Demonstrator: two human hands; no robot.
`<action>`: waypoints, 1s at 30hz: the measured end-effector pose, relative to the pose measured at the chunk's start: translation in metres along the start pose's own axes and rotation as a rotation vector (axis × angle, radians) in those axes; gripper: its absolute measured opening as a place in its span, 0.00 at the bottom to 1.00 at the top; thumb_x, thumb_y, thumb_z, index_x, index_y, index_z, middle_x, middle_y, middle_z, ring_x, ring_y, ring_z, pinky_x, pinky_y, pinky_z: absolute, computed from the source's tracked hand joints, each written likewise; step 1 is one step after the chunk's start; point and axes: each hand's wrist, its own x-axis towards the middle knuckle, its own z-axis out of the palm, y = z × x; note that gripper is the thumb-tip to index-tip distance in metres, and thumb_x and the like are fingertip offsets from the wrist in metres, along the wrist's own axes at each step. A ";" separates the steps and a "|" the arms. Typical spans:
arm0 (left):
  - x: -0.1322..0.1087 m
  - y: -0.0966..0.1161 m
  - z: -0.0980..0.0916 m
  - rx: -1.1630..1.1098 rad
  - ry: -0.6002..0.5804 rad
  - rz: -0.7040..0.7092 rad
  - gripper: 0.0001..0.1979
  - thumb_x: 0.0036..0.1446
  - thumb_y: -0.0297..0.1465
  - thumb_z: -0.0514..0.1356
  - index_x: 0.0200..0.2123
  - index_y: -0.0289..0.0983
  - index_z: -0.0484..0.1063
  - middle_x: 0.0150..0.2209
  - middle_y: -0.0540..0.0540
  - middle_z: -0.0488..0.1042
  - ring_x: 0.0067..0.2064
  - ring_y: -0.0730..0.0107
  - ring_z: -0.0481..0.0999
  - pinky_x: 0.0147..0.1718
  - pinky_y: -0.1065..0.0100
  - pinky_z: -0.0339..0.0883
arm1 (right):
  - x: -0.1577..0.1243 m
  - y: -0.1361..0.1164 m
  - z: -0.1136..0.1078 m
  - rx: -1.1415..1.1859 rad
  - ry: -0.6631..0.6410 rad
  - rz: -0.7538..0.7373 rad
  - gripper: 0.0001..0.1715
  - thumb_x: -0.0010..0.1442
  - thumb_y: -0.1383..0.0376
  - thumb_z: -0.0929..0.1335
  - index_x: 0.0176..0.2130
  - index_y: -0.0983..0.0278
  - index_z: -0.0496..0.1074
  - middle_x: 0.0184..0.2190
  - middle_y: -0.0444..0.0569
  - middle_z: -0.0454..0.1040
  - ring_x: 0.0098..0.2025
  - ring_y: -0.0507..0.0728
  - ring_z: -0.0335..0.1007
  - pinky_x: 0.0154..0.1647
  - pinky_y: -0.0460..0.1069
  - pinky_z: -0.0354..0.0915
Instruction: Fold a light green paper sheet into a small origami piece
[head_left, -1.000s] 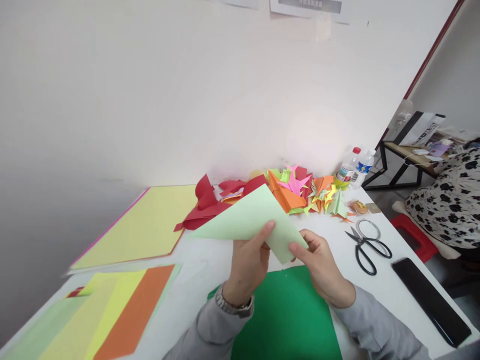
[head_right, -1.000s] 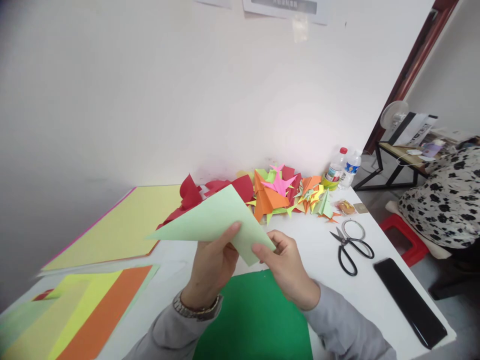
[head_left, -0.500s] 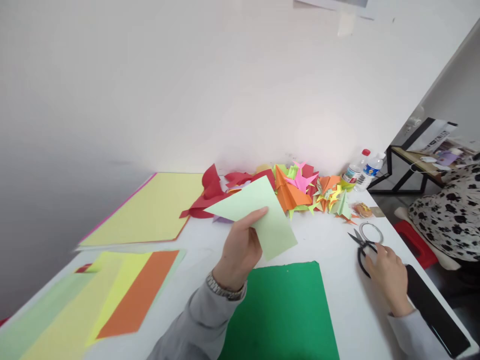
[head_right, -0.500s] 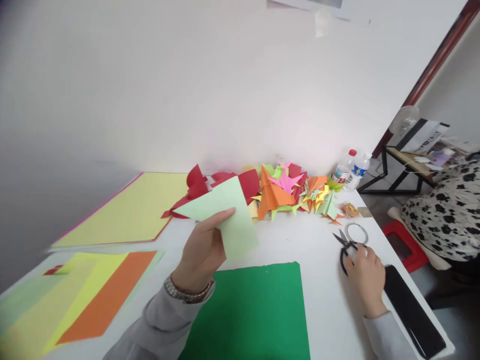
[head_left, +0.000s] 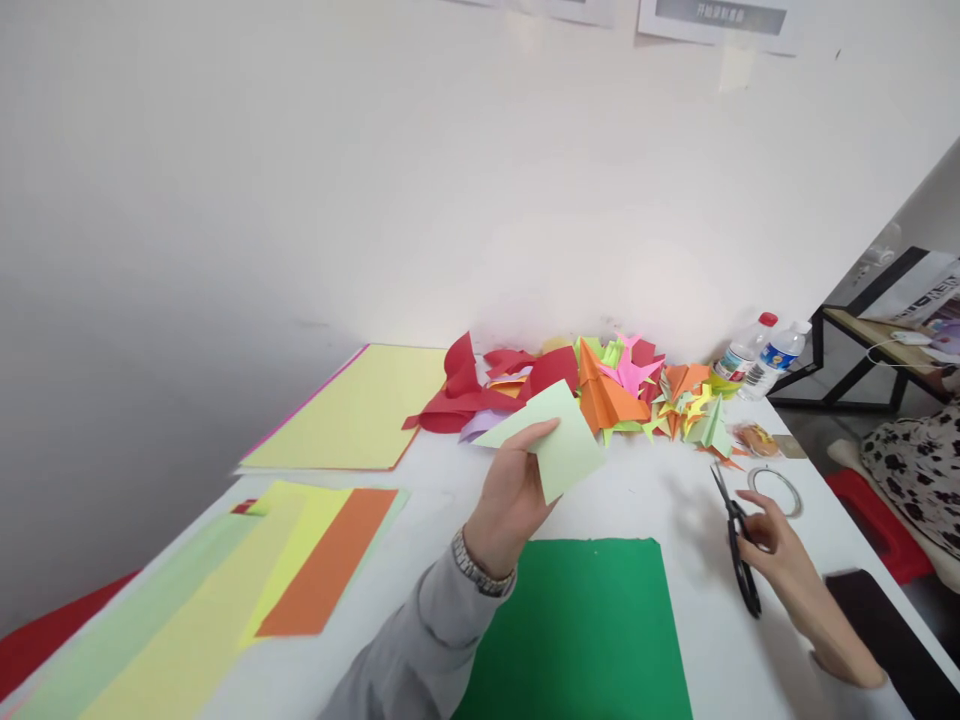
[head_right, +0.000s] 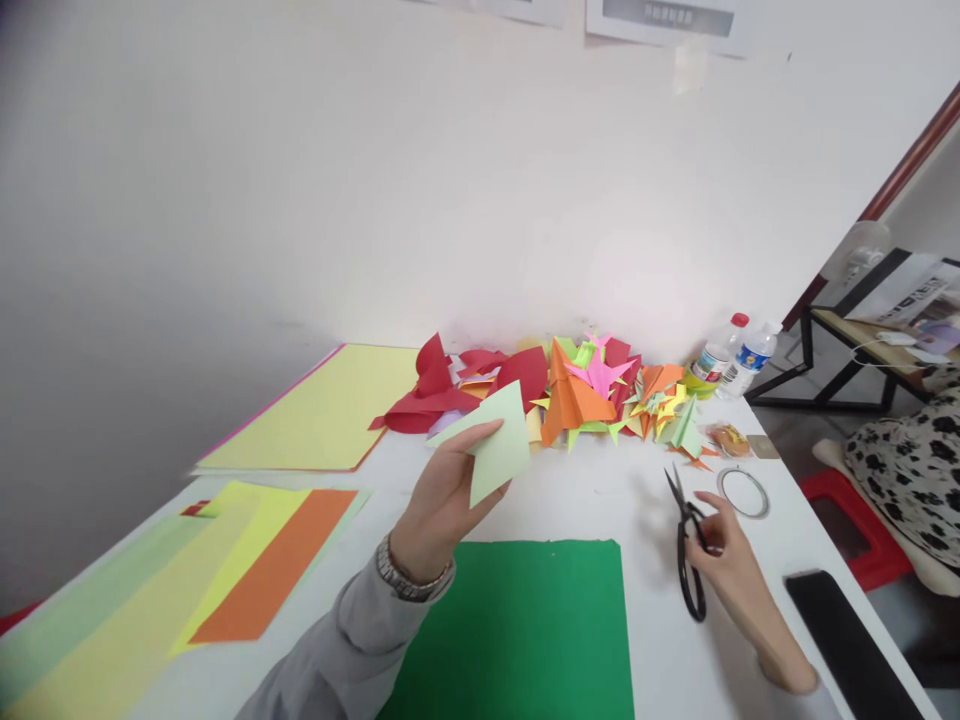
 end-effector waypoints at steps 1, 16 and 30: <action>0.001 0.000 0.000 -0.018 0.004 0.013 0.06 0.52 0.23 0.61 0.35 0.35 0.72 0.23 0.48 0.76 0.23 0.70 0.76 0.21 0.74 0.70 | -0.008 -0.016 0.006 0.259 -0.186 -0.007 0.32 0.51 0.55 0.69 0.54 0.62 0.62 0.29 0.45 0.65 0.29 0.56 0.62 0.30 0.50 0.60; 0.006 0.007 -0.002 -0.223 0.072 -0.100 0.14 0.61 0.21 0.50 0.49 0.24 0.67 0.30 0.38 0.77 0.31 0.66 0.80 0.28 0.73 0.77 | -0.048 -0.136 0.079 1.163 -1.111 0.190 0.40 0.54 0.37 0.59 0.53 0.62 0.64 0.31 0.55 0.75 0.26 0.56 0.68 0.24 0.50 0.64; 0.016 -0.004 -0.007 -0.091 0.039 -0.101 0.13 0.59 0.21 0.52 0.46 0.26 0.69 0.32 0.39 0.79 0.31 0.67 0.80 0.32 0.72 0.76 | -0.048 -0.140 0.071 1.174 -1.130 0.198 0.42 0.55 0.35 0.54 0.50 0.63 0.64 0.32 0.55 0.75 0.28 0.57 0.70 0.29 0.52 0.65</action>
